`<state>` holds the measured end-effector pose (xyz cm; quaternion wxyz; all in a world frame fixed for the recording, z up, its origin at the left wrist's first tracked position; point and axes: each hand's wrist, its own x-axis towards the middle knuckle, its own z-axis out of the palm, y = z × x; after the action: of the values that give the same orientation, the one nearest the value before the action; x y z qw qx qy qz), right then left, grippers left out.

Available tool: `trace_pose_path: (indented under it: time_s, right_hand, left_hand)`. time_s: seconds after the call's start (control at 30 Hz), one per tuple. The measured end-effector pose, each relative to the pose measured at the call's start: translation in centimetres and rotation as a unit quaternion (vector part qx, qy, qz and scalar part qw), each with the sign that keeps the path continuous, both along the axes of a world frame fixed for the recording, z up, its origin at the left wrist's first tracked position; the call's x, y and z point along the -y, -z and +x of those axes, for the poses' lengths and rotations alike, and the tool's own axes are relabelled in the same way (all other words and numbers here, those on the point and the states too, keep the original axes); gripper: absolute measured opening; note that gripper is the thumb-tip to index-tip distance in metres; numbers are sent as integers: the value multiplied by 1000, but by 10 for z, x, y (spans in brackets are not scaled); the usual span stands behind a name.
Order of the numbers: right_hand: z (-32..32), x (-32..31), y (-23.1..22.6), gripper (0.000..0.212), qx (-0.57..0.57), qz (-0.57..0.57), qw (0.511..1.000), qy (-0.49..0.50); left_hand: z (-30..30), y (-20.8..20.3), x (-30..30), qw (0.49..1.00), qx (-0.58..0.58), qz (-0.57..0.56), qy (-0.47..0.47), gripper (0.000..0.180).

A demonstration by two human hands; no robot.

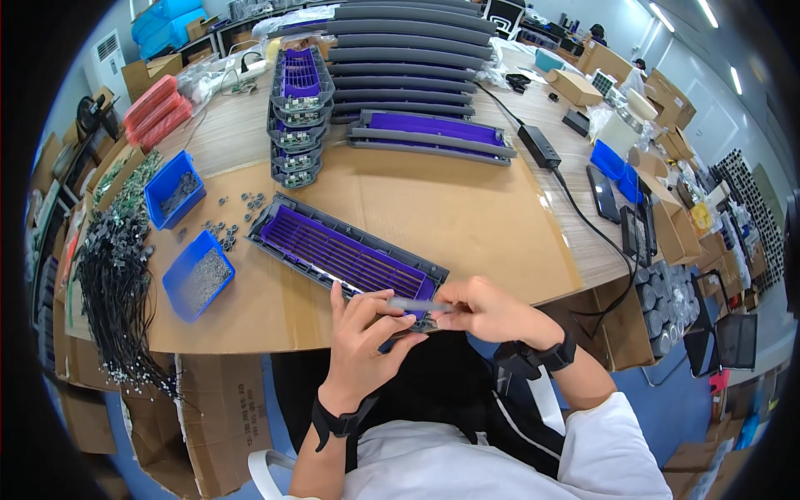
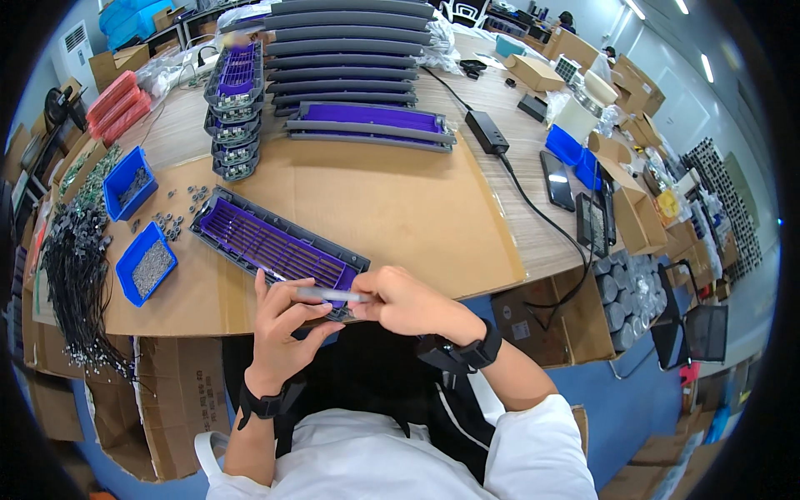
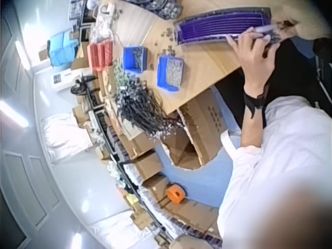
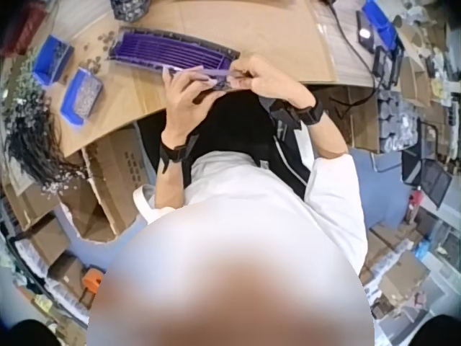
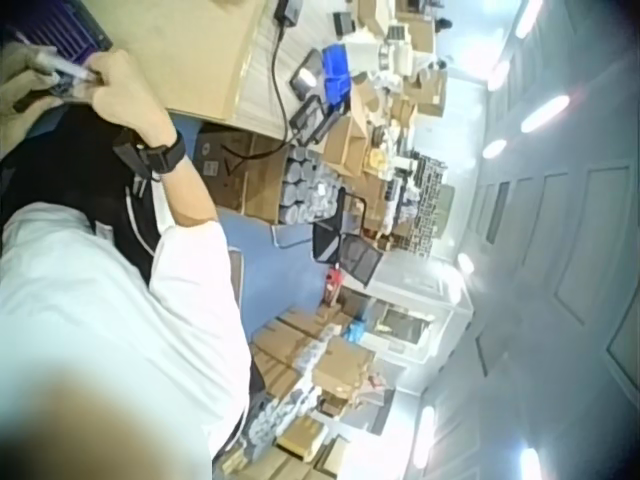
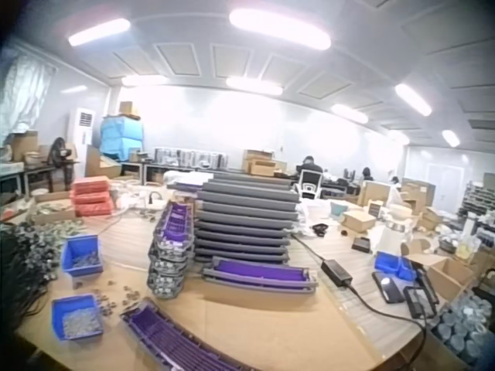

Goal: The person uses a metal tool to press components into a purple electronic module. They repeat this process on several modules, placing each finished unit into a stack on the table.

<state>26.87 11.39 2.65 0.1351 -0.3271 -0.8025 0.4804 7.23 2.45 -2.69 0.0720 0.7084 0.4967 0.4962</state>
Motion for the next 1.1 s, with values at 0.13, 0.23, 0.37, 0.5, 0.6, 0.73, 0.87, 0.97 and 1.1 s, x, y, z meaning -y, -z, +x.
trace_pose_path:
  time_s: [0.13,0.23,0.37,0.5,0.6,0.73,0.87,0.97,1.1]
  right_hand:
    - [-3,-2,12,7,-29,-52,997,47]
    - [-8,9,15,9,-62,148,984,80]
    - [-7,11,22,11,-50,275,957,73]
    - [-5,10,23,20,-20,309,949,55]
    - [-5,11,20,20,-10,326,944,43]
    - [-7,6,20,19,-48,271,961,39]
    - [-7,-1,28,19,-96,173,980,30]
    - [-6,-3,28,19,-102,134,985,27]
    - [-3,-6,29,22,-114,129,985,14]
  left_hand:
    - [-3,0,2,1000,14,-7,5,24]
    - [-2,-1,0,1000,15,0,6,25]
    - [-2,-4,1,1000,-6,-4,4,26]
    - [-1,-5,1,1000,-16,-6,-1,27]
    - [0,-3,0,1000,-19,2,-8,28]
    - [1,-2,0,1000,-21,6,-9,28]
    - [0,-2,1,1000,-30,0,-9,27]
    - [0,-2,0,1000,-29,-5,-8,26]
    - [1,-3,0,1000,-26,-9,-8,26]
